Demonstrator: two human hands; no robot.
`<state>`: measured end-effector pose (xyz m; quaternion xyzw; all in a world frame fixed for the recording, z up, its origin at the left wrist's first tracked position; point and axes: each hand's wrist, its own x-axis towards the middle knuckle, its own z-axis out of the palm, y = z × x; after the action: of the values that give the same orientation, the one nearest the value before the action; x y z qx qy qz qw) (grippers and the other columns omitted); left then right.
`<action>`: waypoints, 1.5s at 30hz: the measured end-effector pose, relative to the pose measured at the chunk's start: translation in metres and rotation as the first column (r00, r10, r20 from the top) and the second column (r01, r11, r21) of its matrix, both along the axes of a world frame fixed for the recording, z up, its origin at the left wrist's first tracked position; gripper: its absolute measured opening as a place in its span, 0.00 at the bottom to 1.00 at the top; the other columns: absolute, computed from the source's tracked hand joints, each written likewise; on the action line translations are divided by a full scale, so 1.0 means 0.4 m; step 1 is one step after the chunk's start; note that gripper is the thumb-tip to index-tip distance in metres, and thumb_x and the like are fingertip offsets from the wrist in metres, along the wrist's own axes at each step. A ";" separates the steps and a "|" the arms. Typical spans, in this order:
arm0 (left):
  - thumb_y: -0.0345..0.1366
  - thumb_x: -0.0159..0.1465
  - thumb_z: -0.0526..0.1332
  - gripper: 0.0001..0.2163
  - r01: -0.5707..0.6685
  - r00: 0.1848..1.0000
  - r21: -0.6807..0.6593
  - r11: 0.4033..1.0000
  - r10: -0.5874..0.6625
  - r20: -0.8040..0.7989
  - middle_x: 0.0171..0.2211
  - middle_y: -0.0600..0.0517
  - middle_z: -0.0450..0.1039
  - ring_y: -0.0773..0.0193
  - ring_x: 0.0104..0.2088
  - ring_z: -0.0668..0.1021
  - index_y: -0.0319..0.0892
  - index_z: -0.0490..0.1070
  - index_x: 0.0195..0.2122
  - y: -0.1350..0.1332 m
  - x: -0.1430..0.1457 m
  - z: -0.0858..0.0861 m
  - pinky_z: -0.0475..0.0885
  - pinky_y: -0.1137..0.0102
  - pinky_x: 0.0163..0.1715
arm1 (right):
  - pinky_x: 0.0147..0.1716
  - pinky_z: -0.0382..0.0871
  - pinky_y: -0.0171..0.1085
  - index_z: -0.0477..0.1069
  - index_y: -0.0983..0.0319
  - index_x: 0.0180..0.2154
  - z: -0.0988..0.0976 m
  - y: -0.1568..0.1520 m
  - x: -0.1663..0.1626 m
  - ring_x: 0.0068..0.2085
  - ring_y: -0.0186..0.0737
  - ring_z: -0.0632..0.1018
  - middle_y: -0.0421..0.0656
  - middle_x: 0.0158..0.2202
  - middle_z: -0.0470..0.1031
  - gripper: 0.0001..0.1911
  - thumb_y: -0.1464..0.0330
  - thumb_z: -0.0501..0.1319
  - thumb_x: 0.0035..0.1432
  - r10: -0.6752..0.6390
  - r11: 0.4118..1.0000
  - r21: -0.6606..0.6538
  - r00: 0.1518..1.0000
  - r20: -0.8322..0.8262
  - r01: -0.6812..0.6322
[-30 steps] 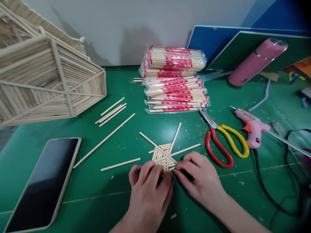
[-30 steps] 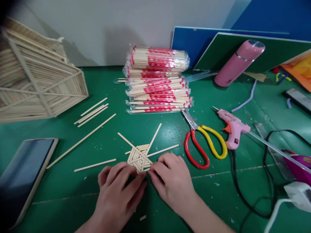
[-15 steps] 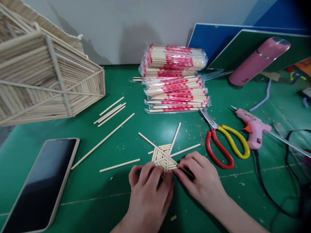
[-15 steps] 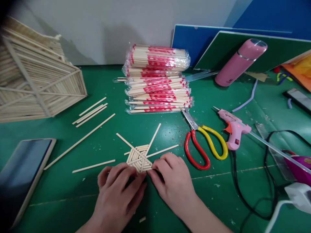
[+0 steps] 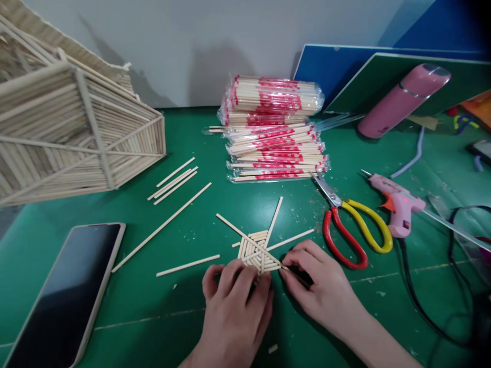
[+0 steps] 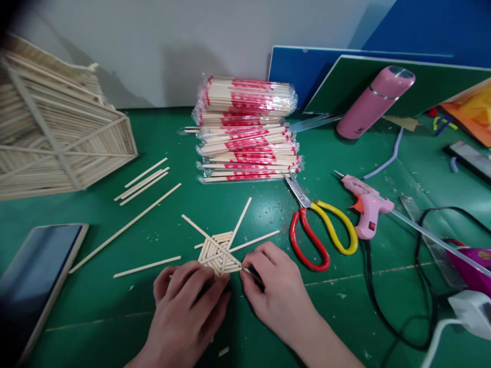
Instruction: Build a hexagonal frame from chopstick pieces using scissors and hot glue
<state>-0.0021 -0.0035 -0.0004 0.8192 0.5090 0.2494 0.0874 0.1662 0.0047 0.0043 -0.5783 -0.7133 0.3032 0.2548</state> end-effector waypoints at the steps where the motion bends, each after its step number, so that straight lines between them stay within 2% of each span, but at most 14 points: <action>1: 0.35 0.58 0.55 0.07 -0.002 1.000 -0.001 1.000 0.002 0.004 0.31 0.52 0.72 0.59 0.39 0.69 0.46 0.71 0.34 0.000 0.000 0.000 0.55 0.60 0.41 | 0.28 0.63 0.33 0.66 0.60 0.32 0.001 0.000 0.000 0.31 0.34 0.69 0.41 0.31 0.65 0.04 0.73 0.54 0.53 0.001 1.000 0.000 1.000 0.000 -0.001; 10: 0.34 0.57 0.56 0.06 0.010 1.000 0.006 1.000 -0.010 0.005 0.31 0.53 0.71 0.60 0.39 0.69 0.46 0.70 0.34 0.000 -0.001 -0.002 0.54 0.60 0.42 | 0.28 0.63 0.33 0.67 0.61 0.28 0.000 -0.002 -0.008 0.29 0.34 0.68 0.41 0.28 0.65 0.05 0.72 0.53 0.53 -0.024 0.998 0.054 0.998 0.058 0.020; 18: 0.34 0.59 0.53 0.08 0.026 0.999 0.035 0.999 -0.025 -0.043 0.32 0.52 0.71 0.59 0.40 0.68 0.45 0.70 0.36 -0.002 -0.002 0.007 0.55 0.60 0.43 | 0.28 0.63 0.34 0.67 0.61 0.28 0.001 -0.004 -0.010 0.29 0.35 0.68 0.42 0.28 0.65 0.05 0.72 0.53 0.52 -0.028 0.997 0.067 0.998 0.056 0.024; 25: 0.35 0.58 0.55 0.07 0.017 1.000 -0.027 0.999 -0.017 0.004 0.31 0.52 0.70 0.59 0.38 0.69 0.46 0.71 0.35 -0.005 0.002 0.014 0.55 0.58 0.41 | 0.28 0.63 0.34 0.67 0.61 0.29 0.006 -0.006 -0.011 0.30 0.35 0.68 0.42 0.28 0.66 0.05 0.73 0.54 0.51 -0.030 0.997 0.068 0.999 0.032 0.027; 29: 0.34 0.57 0.57 0.04 -0.010 0.999 -0.004 1.000 0.010 0.043 0.29 0.53 0.71 0.60 0.38 0.69 0.45 0.70 0.31 -0.008 0.003 0.009 0.54 0.59 0.42 | 0.29 0.63 0.34 0.69 0.61 0.31 0.009 -0.009 -0.008 0.31 0.35 0.68 0.42 0.29 0.66 0.06 0.74 0.55 0.50 0.012 0.996 0.089 1.000 0.018 -0.013; 33: 0.33 0.57 0.56 0.04 -0.022 0.999 0.047 0.999 0.019 0.046 0.27 0.54 0.71 0.60 0.37 0.70 0.43 0.69 0.26 -0.005 0.005 0.008 0.54 0.58 0.43 | 0.30 0.61 0.35 0.71 0.58 0.36 0.004 -0.014 -0.002 0.31 0.35 0.68 0.41 0.30 0.66 0.10 0.73 0.55 0.51 0.083 0.979 0.179 0.994 0.074 -0.095; 35: 0.33 0.57 0.56 0.04 -0.034 0.999 0.051 0.998 0.032 0.025 0.28 0.54 0.71 0.59 0.38 0.69 0.43 0.70 0.28 -0.003 0.007 0.014 0.54 0.58 0.43 | 0.30 0.61 0.35 0.71 0.58 0.36 0.003 -0.017 -0.002 0.31 0.35 0.67 0.41 0.29 0.66 0.10 0.73 0.55 0.51 0.094 0.972 0.206 0.989 0.111 -0.116; 39: 0.32 0.57 0.55 0.07 -0.016 0.993 0.034 0.999 0.020 -0.113 0.30 0.53 0.70 0.59 0.37 0.68 0.45 0.70 0.35 -0.004 0.014 0.030 0.55 0.57 0.43 | 0.30 0.62 0.35 0.72 0.60 0.31 0.010 -0.021 -0.006 0.31 0.35 0.68 0.41 0.28 0.66 0.07 0.72 0.55 0.51 0.117 0.967 0.217 0.988 0.101 -0.136; 42: 0.31 0.56 0.55 0.05 0.012 0.986 0.059 0.998 -0.002 -0.166 0.29 0.53 0.69 0.60 0.37 0.68 0.45 0.70 0.31 -0.010 0.020 0.033 0.55 0.57 0.43 | 0.29 0.64 0.34 0.70 0.60 0.29 0.021 -0.025 0.000 0.30 0.35 0.69 0.41 0.28 0.67 0.06 0.72 0.55 0.51 0.057 0.957 0.286 0.998 0.004 -0.056; 45: 0.29 0.55 0.55 0.05 0.043 0.982 0.125 0.991 -0.019 -0.186 0.29 0.52 0.69 0.59 0.38 0.67 0.44 0.69 0.28 -0.014 0.022 0.027 0.54 0.57 0.44 | 0.29 0.66 0.34 0.67 0.61 0.32 0.028 -0.022 0.034 0.30 0.35 0.70 0.42 0.29 0.67 0.06 0.71 0.53 0.53 -0.152 0.910 0.381 0.987 -0.059 0.163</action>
<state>0.0068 -0.0090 0.0103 0.8506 0.4849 0.2033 -0.0089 0.1799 -0.0040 0.0153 -0.5683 -0.7062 0.1441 0.3969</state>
